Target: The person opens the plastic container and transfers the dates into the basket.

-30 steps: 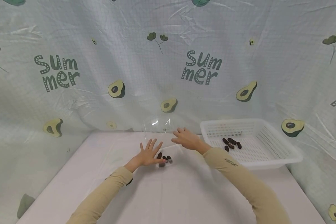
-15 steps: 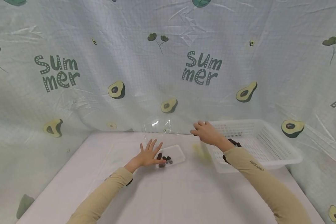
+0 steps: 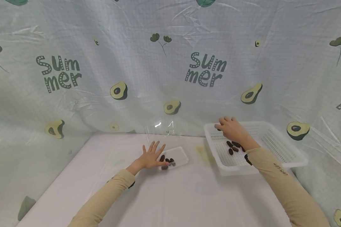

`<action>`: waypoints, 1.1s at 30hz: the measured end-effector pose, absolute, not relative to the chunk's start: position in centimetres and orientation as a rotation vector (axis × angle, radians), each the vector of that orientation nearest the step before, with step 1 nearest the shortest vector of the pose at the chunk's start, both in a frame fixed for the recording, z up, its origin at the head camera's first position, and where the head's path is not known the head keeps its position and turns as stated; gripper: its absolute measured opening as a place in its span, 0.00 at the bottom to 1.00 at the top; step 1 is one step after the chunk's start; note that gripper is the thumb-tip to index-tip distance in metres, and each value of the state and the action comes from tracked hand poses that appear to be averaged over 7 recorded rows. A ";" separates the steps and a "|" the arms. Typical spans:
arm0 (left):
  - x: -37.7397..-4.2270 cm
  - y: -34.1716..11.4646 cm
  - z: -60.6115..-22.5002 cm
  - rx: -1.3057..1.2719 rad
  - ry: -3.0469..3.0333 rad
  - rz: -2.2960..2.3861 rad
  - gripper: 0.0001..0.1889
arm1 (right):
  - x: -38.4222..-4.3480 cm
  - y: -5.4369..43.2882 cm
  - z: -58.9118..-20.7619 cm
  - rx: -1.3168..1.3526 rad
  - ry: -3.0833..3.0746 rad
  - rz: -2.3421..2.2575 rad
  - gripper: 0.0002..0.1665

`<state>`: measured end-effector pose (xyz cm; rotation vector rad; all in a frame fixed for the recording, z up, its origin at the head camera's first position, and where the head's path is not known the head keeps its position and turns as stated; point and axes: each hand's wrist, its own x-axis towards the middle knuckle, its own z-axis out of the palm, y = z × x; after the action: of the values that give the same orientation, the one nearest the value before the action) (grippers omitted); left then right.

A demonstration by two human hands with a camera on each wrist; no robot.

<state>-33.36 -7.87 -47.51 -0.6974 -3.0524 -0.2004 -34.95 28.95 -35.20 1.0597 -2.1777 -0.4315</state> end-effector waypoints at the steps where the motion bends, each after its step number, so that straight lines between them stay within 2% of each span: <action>1: -33.4 -7.9 -47.5 -0.696 -3.053 -0.200 0.47 | -35.1 29.4 -35.2 1.050 -2.181 -0.435 0.19; 26: -33.2 -7.9 -47.5 -0.701 -3.067 -0.208 0.48 | -35.8 37.2 -36.6 0.734 -2.419 -0.477 0.18; 33: -33.0 -8.2 -47.4 -0.756 -3.006 -0.281 0.53 | -36.0 38.0 -37.2 0.661 -2.496 -0.523 0.17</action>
<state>-33.01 -8.18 -47.41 -0.7564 -3.0055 -0.2812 -35.99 38.04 -37.16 0.6608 -2.4957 -0.5233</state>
